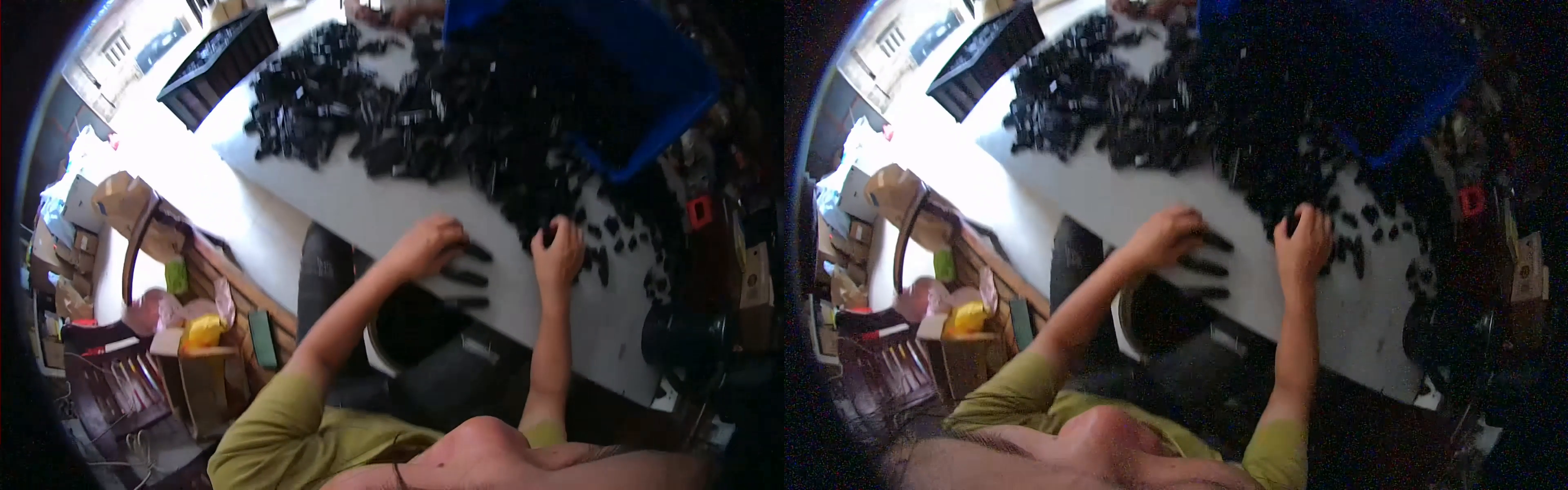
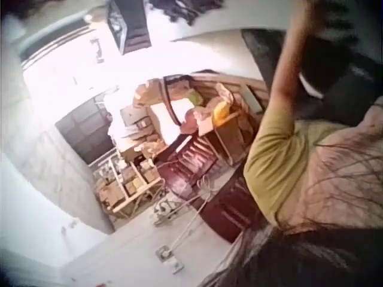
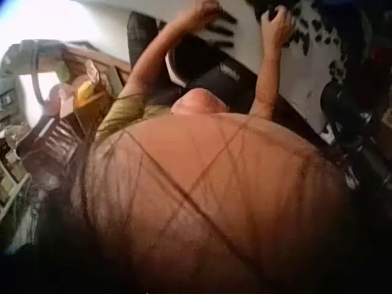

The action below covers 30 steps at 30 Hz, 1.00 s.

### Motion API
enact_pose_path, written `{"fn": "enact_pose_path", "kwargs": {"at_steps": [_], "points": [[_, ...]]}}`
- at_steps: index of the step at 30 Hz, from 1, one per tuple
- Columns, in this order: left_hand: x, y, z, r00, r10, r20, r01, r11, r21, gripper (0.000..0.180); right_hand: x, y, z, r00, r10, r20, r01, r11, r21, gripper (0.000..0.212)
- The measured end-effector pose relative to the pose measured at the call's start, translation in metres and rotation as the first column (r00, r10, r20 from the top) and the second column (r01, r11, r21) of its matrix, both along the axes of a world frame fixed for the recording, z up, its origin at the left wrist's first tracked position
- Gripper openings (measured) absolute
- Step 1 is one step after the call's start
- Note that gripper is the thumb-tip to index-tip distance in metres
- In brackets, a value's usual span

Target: Assembling small black plastic components by snapping them together.

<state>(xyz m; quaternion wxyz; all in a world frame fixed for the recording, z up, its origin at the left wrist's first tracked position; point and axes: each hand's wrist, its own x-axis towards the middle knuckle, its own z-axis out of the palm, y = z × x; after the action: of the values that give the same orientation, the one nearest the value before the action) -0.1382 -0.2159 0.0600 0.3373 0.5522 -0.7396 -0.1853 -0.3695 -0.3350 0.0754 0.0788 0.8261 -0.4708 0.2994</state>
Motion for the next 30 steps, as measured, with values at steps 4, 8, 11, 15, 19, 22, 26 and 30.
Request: {"fn": "enact_pose_path", "kwargs": {"at_steps": [4,8,11,15,19,22,26,30], "points": [[0.006,-0.004,-0.008,0.995,-0.017,-0.093,0.005,0.991,-0.135,0.025,0.004,-0.003,-0.008,0.988,0.044,0.148,-0.038,0.999,-0.038,0.025],[0.030,-0.011,-0.019,0.776,0.517,-0.363,-0.565,0.824,-0.035,0.024,0.021,0.023,-0.005,0.835,0.283,0.472,-0.447,0.850,0.281,0.029],[0.048,-0.015,-0.016,0.760,0.641,-0.108,-0.649,0.743,-0.161,0.029,0.028,0.041,-0.005,0.761,0.460,0.458,-0.625,0.711,0.322,0.026],[0.048,-0.015,-0.012,0.738,0.673,0.038,-0.660,0.733,-0.165,0.029,0.027,0.046,-0.004,0.723,0.544,0.426,-0.688,0.510,0.516,0.028],[0.038,-0.005,0.000,0.757,0.645,0.105,-0.639,0.765,-0.083,0.023,0.025,0.042,0.000,0.682,0.518,0.517,-0.721,0.356,0.595,0.027],[0.030,0.007,-0.007,0.846,0.532,0.047,-0.528,0.846,-0.070,0.021,0.025,0.040,0.002,0.709,0.445,0.547,-0.702,0.381,0.601,0.027],[0.006,0.013,-0.003,0.962,0.221,-0.163,-0.219,0.975,0.030,0.029,0.030,0.037,-0.010,0.758,0.375,0.534,-0.642,0.576,0.506,0.029],[-0.008,0.006,-0.005,0.986,0.068,-0.154,-0.065,0.998,0.025,0.037,0.031,0.033,-0.016,0.722,0.468,0.509,-0.681,0.611,0.405,0.029]]}}
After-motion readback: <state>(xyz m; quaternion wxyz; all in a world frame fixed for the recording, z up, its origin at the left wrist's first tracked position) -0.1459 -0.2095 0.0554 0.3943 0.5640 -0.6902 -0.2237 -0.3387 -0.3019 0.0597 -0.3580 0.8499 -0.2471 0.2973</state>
